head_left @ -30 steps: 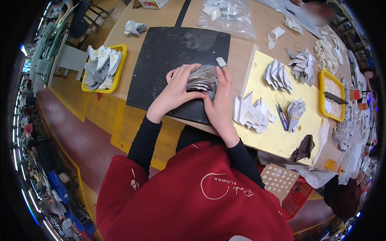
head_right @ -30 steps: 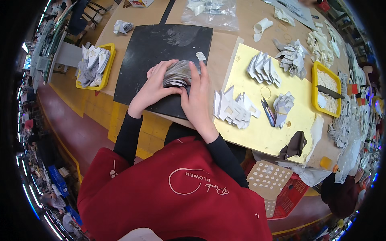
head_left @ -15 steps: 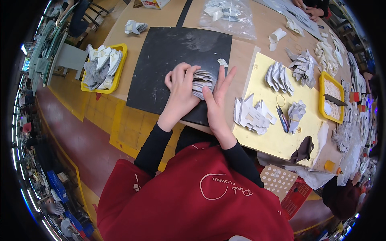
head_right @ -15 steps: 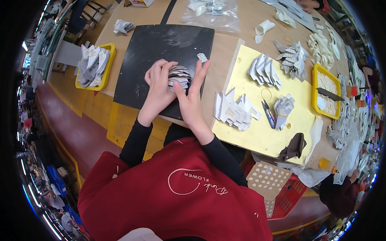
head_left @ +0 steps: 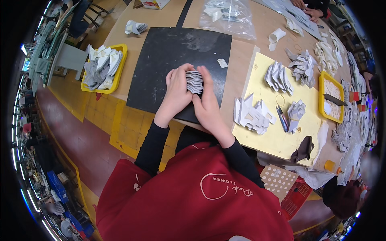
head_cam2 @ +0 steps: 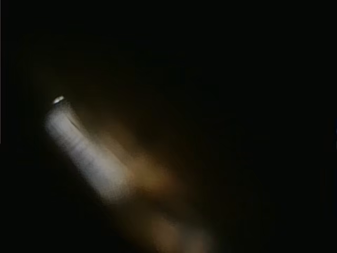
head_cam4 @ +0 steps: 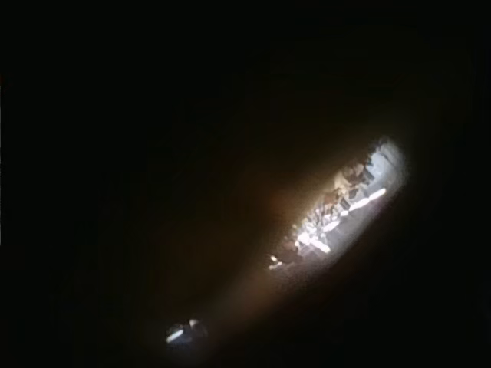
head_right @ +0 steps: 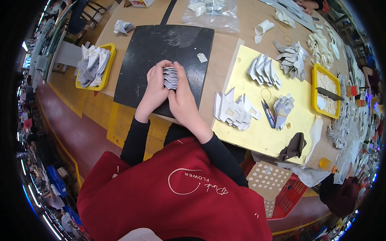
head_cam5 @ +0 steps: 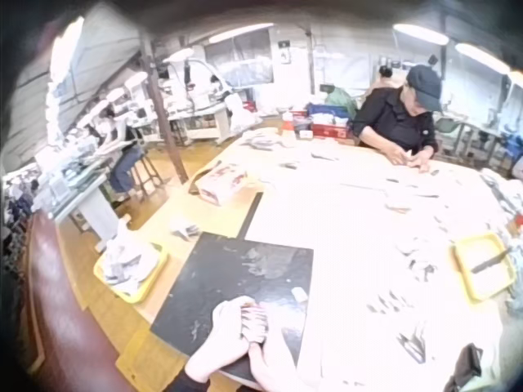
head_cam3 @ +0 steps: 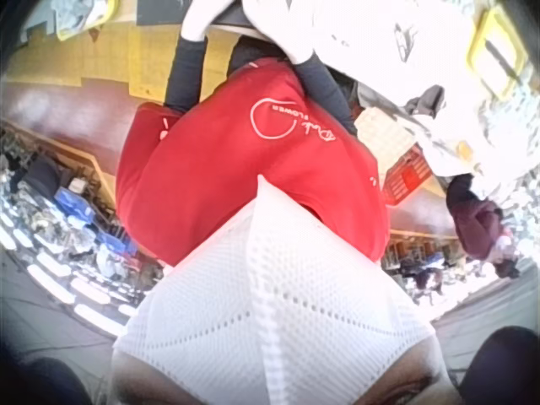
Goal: The person repeatedly picks up small white paper pieces from a table, trims their edges with a small blade, and places the trimmed pieces into a yellow bin. The person also stacks and bundles trimmed pieces with a rubber band before continuing to trim more pieces.
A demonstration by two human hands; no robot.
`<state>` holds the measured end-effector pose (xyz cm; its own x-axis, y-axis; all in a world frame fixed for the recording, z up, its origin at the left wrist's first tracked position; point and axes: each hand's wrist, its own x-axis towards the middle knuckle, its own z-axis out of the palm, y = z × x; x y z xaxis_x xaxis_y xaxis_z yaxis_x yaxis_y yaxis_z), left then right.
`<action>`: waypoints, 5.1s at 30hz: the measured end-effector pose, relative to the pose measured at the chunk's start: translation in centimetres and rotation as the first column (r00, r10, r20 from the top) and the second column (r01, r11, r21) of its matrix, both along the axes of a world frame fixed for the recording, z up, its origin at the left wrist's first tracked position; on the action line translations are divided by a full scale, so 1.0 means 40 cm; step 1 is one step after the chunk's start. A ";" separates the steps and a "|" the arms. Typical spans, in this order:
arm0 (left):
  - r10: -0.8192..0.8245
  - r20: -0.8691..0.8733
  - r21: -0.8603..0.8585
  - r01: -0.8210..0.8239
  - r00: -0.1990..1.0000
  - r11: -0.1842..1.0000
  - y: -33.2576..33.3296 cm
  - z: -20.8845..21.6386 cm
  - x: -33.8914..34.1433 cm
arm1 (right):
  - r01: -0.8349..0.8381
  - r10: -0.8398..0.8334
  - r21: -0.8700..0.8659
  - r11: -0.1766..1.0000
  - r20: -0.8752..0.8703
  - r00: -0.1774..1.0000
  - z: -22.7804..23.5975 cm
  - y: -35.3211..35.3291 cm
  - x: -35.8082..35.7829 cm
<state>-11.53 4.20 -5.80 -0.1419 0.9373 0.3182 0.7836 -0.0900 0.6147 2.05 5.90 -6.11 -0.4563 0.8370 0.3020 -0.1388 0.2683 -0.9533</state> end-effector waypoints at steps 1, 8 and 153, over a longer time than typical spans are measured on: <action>-0.005 -0.043 -0.017 0.004 0.999 1.000 -0.001 0.008 0.000 | 0.000 -0.006 0.087 0.996 0.072 0.997 0.014 0.001 -0.004; -0.010 0.307 -0.061 0.030 0.952 0.998 -0.079 0.037 0.040 | 0.039 -0.154 0.397 0.917 0.262 0.953 0.076 -0.030 0.016; 0.179 0.972 -0.092 0.456 -0.151 0.885 -0.102 0.108 0.243 | 0.315 -0.285 -0.253 0.915 0.149 0.947 0.158 -0.054 0.344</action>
<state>-1.83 0.13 -1.49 0.1700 0.9410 -0.2925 -0.6987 0.3244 0.6377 15.81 3.75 0.20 -0.1882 0.9821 0.0092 0.0139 0.0120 -0.9998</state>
